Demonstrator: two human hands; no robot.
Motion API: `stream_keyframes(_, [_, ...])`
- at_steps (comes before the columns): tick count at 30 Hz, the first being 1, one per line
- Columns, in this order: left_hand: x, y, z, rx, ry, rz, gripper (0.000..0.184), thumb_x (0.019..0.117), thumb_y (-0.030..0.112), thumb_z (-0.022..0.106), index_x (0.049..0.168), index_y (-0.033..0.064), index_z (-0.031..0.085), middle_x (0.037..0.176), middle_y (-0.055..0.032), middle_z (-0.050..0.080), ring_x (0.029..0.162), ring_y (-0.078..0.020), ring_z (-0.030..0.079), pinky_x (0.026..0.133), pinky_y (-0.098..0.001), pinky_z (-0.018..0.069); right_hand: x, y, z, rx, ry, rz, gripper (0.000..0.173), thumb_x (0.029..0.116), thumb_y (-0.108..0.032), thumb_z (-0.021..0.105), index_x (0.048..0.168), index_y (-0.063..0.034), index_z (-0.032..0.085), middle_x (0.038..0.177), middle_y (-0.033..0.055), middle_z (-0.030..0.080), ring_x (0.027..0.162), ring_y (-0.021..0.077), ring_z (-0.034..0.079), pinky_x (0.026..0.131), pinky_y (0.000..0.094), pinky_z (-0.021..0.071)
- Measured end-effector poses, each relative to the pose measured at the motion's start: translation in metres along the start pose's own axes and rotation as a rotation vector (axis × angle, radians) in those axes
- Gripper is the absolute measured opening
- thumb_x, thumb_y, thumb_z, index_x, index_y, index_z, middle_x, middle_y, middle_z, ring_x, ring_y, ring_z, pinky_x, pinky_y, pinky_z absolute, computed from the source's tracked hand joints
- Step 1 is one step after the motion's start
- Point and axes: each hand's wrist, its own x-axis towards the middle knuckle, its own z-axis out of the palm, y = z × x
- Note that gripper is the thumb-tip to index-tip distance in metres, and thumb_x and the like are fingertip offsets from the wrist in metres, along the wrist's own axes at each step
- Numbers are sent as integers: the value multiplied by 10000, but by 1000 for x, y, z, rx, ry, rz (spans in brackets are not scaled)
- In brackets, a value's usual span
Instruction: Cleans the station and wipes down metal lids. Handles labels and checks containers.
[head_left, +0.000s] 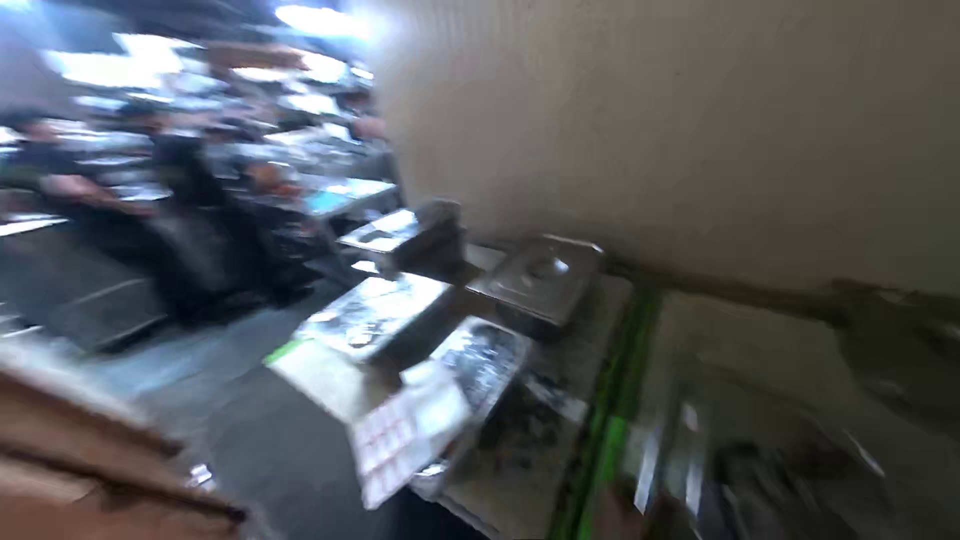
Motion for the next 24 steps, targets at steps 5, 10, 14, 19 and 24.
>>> stream_keyframes(5, [16, -14, 8, 24, 0, 23, 334, 956, 339, 718, 1033, 15, 699, 821, -97, 682, 697, -192, 663, 651, -400, 577, -12, 39, -63, 463, -410, -5, 294, 996, -335, 639, 1068, -79, 764, 1191, 134, 658, 1062, 260, 639, 934, 478, 522])
stream_keyframes(10, [24, -13, 9, 40, -17, 70, 338, 962, 368, 697, 966, 30, 693, 764, -79, 660, 660, -191, 643, 617, -392, 557, -37, 82, -92, 905, 326, 110, 153, 981, -225, 615, 1016, -191, 760, 955, -25, 718, 722, 88, 650, 601, 263, 562])
stream_keyframes(14, [24, -13, 9, 59, -20, 68, 338, 969, 359, 696, 976, 22, 679, 779, -88, 663, 675, -200, 652, 634, -402, 566, -13, 87, -57, 311, 370, 257, 440, 996, -263, 661, 1427, -188, 611, 1546, 119, 477, 1357, 376, 502, 1049, 616, 466])
stream_keyframes(19, [25, -11, 10, 63, -29, 98, 334, 984, 362, 668, 979, 29, 681, 770, -84, 656, 671, -200, 650, 635, -400, 566, 15, 75, 11, 125, 61, 221, 480, 1059, -360, 494, 1535, -296, 497, 1666, -1, 320, 1565, 309, 174, 1229, 642, 119])
stream_keyframes(24, [15, -16, 14, -69, 8, 96, 270, 975, 278, 696, 965, 9, 679, 771, -97, 652, 668, -198, 646, 624, -382, 565, 0, 41, 11, 88, 89, 257, 351, 976, -337, 571, 1289, -250, 703, 1542, -25, 485, 1489, 364, 289, 1094, 678, 297])
